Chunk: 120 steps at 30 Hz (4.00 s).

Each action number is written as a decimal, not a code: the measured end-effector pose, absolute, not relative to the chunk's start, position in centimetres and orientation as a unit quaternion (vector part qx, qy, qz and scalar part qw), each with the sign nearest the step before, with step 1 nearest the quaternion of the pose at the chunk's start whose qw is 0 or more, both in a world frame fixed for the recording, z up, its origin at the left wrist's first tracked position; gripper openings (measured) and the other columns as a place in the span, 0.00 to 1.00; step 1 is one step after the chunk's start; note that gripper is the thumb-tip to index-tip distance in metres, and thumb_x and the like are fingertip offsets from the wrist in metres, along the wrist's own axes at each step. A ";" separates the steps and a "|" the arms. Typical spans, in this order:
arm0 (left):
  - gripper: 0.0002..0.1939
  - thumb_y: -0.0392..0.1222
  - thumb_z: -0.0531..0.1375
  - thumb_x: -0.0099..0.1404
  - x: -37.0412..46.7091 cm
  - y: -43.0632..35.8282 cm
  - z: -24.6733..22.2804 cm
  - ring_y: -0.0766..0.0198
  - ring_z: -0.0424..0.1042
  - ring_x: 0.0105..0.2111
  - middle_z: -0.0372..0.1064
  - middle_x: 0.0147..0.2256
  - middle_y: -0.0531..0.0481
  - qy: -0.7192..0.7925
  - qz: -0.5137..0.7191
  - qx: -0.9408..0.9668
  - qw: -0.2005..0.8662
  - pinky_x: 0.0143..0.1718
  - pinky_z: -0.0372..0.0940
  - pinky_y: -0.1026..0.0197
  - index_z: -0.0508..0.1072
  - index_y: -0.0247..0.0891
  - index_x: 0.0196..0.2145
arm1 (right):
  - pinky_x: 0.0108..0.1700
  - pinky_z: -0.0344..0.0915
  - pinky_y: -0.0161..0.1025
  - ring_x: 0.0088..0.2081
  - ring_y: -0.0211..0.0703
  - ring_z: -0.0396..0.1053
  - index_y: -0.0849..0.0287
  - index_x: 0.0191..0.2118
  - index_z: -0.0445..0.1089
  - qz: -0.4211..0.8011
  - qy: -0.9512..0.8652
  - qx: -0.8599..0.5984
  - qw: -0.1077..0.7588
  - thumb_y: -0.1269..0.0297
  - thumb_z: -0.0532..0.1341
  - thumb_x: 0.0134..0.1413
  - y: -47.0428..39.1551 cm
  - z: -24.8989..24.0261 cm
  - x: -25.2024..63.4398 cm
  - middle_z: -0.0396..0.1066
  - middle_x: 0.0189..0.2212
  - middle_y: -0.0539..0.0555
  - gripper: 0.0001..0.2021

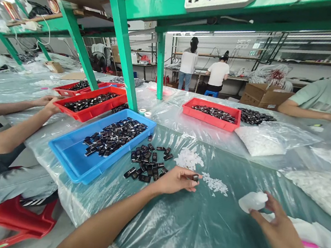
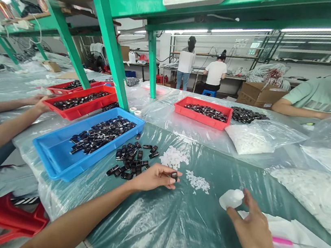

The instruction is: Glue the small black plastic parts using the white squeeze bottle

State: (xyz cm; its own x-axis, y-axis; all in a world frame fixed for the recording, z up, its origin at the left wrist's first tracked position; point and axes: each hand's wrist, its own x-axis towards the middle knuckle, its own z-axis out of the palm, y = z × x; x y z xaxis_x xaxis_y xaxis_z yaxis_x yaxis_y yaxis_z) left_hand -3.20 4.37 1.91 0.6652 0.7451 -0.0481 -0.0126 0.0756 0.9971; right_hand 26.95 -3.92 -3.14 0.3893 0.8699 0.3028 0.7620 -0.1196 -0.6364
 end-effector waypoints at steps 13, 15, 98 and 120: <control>0.19 0.46 0.62 0.56 -2.3 2.8 1.4 0.58 0.72 0.32 0.73 0.35 0.42 0.285 0.260 0.724 0.572 0.31 0.65 0.64 0.74 0.35 0.45 | 0.47 0.64 0.41 0.46 0.49 0.68 0.52 0.44 0.67 0.400 -0.417 -0.603 0.550 0.56 0.65 0.43 -4.4 -1.0 21.2 0.73 0.41 0.53 0.20; 0.19 0.46 0.62 0.56 -2.2 2.7 1.3 0.59 0.72 0.32 0.73 0.35 0.43 0.287 0.260 0.730 0.562 0.30 0.64 0.64 0.74 0.35 0.44 | 0.43 0.65 0.39 0.40 0.46 0.69 0.53 0.41 0.69 0.477 -0.361 -0.540 0.592 0.56 0.63 0.46 -4.8 -0.7 20.0 0.72 0.35 0.52 0.15; 0.10 0.45 0.60 0.59 -2.0 1.8 1.8 0.67 0.68 0.30 0.72 0.35 0.51 0.337 0.218 0.836 0.373 0.30 0.59 0.68 0.72 0.39 0.38 | 0.35 0.68 0.35 0.37 0.47 0.71 0.52 0.37 0.71 0.173 -0.552 -0.649 0.494 0.52 0.61 0.44 -7.3 0.4 16.3 0.74 0.35 0.52 0.14; 0.15 0.41 0.56 0.62 -2.2 2.0 1.6 0.62 0.71 0.36 0.72 0.42 0.49 0.299 0.211 0.832 0.417 0.36 0.63 0.65 0.69 0.41 0.47 | 0.33 0.68 0.36 0.36 0.48 0.71 0.52 0.35 0.72 0.197 -0.523 -0.648 0.518 0.52 0.62 0.43 -7.2 0.4 16.6 0.74 0.35 0.53 0.13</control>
State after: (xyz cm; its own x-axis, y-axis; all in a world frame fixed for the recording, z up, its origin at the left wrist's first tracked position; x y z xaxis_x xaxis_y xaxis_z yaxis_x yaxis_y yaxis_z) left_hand -2.18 1.96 1.56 0.7315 0.6741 0.1018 0.3215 -0.4728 0.8204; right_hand 16.63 -7.22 0.36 0.3757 0.8812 0.2870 0.4736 0.0837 -0.8767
